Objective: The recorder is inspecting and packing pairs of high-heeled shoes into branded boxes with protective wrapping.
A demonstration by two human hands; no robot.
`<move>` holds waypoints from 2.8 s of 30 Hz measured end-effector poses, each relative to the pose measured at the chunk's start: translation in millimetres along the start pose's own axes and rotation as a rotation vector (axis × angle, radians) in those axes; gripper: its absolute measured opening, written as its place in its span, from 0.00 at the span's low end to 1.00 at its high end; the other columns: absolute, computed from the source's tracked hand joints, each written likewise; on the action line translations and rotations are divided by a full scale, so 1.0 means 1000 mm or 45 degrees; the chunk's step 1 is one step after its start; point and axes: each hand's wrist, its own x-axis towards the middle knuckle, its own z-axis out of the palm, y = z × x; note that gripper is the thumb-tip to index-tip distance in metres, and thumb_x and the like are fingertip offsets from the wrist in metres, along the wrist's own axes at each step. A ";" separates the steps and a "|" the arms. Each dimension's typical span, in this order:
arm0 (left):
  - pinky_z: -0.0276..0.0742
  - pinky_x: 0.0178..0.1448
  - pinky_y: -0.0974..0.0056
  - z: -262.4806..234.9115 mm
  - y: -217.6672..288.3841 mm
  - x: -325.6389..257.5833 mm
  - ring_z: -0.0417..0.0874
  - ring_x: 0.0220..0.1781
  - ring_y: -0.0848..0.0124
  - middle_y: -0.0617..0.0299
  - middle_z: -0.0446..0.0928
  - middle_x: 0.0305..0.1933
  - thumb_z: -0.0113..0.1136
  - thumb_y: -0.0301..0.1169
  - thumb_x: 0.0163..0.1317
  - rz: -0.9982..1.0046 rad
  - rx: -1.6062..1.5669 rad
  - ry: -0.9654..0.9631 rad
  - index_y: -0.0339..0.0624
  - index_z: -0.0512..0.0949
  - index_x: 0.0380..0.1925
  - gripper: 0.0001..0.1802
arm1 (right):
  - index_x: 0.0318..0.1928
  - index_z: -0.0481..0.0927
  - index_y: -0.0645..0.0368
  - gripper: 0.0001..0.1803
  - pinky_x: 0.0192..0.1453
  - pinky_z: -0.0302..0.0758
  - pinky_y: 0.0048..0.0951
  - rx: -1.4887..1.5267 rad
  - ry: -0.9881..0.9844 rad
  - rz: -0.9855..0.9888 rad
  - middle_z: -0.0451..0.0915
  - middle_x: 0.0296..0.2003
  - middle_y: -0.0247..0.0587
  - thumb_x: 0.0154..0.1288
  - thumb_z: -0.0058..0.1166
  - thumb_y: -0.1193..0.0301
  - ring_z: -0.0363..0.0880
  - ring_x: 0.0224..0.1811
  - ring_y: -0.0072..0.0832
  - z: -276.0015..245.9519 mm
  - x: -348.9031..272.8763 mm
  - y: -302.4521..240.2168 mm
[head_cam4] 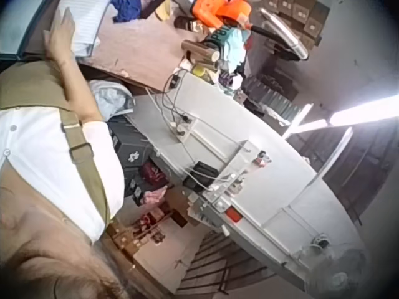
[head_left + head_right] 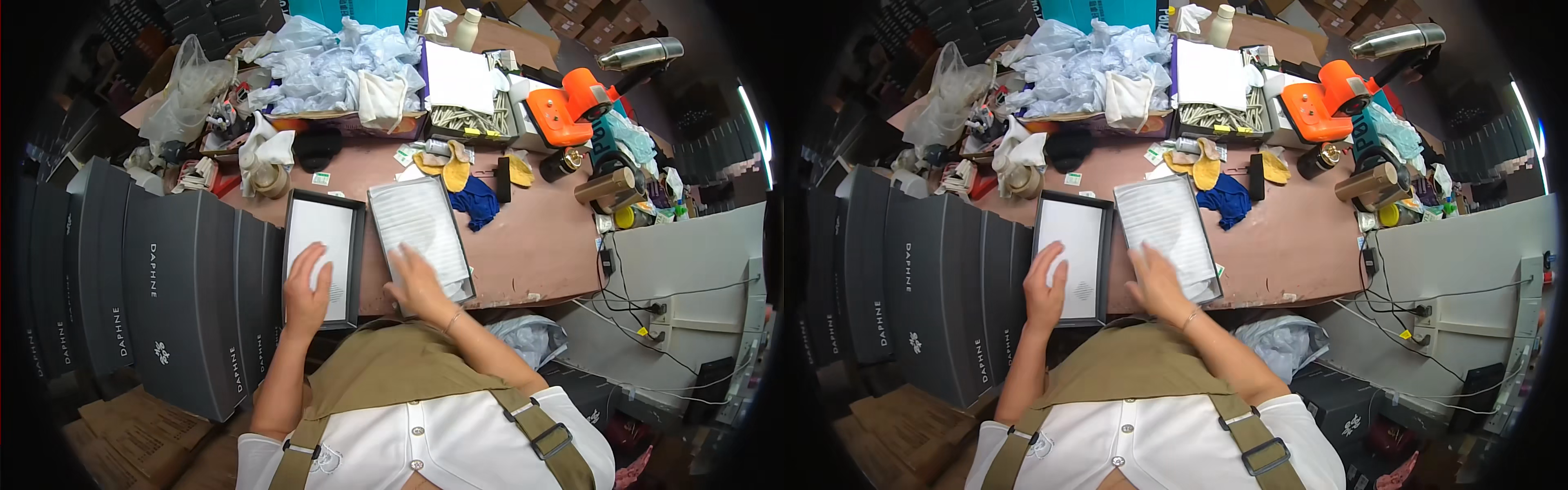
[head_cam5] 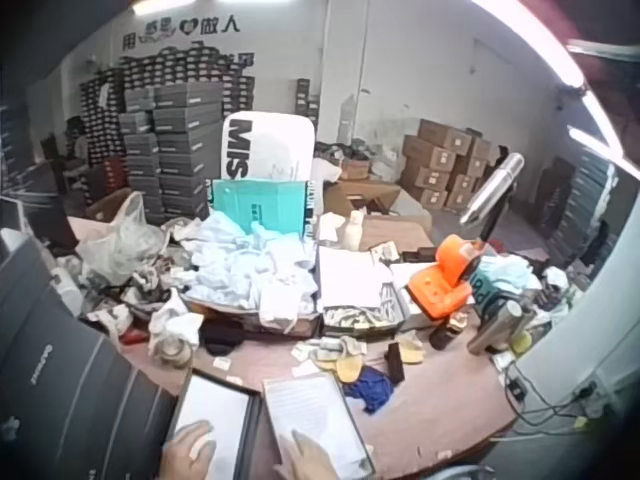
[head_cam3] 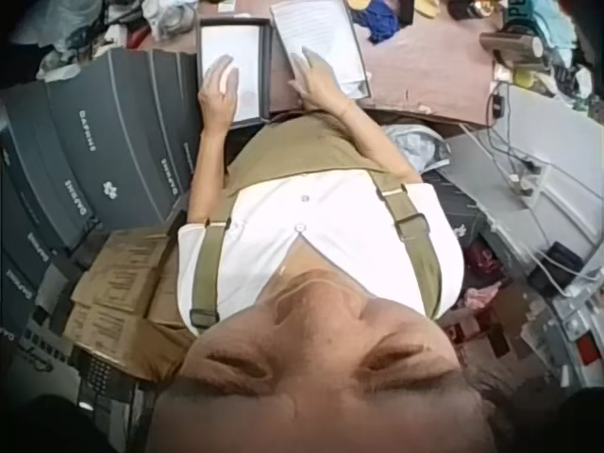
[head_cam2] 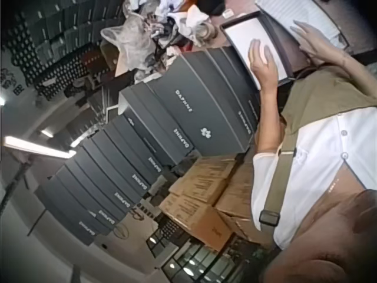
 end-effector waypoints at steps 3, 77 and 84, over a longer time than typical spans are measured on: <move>0.74 0.53 0.55 0.064 0.014 0.002 0.78 0.47 0.49 0.47 0.78 0.44 0.60 0.33 0.59 0.210 0.004 -0.475 0.31 0.78 0.38 0.14 | 0.60 0.70 0.58 0.33 0.63 0.66 0.40 -0.568 -0.026 -0.004 0.70 0.57 0.56 0.52 0.64 0.66 0.69 0.60 0.49 -0.022 -0.005 0.073; 0.60 0.68 0.61 0.182 -0.080 -0.033 0.64 0.66 0.62 0.53 0.62 0.65 0.50 0.52 0.61 -0.797 -1.658 -0.212 0.39 0.51 0.69 0.43 | 0.72 0.48 0.58 0.47 0.73 0.47 0.36 1.473 0.072 0.566 0.52 0.70 0.44 0.65 0.46 0.41 0.50 0.72 0.36 -0.030 -0.048 0.123; 0.61 0.69 0.59 0.157 -0.079 -0.056 0.64 0.69 0.55 0.41 0.61 0.68 0.48 0.46 0.69 -0.717 -0.573 -0.060 0.30 0.52 0.68 0.38 | 0.66 0.58 0.70 0.42 0.60 0.67 0.42 0.298 0.195 0.318 0.71 0.54 0.64 0.63 0.54 0.51 0.71 0.57 0.53 -0.023 -0.032 0.105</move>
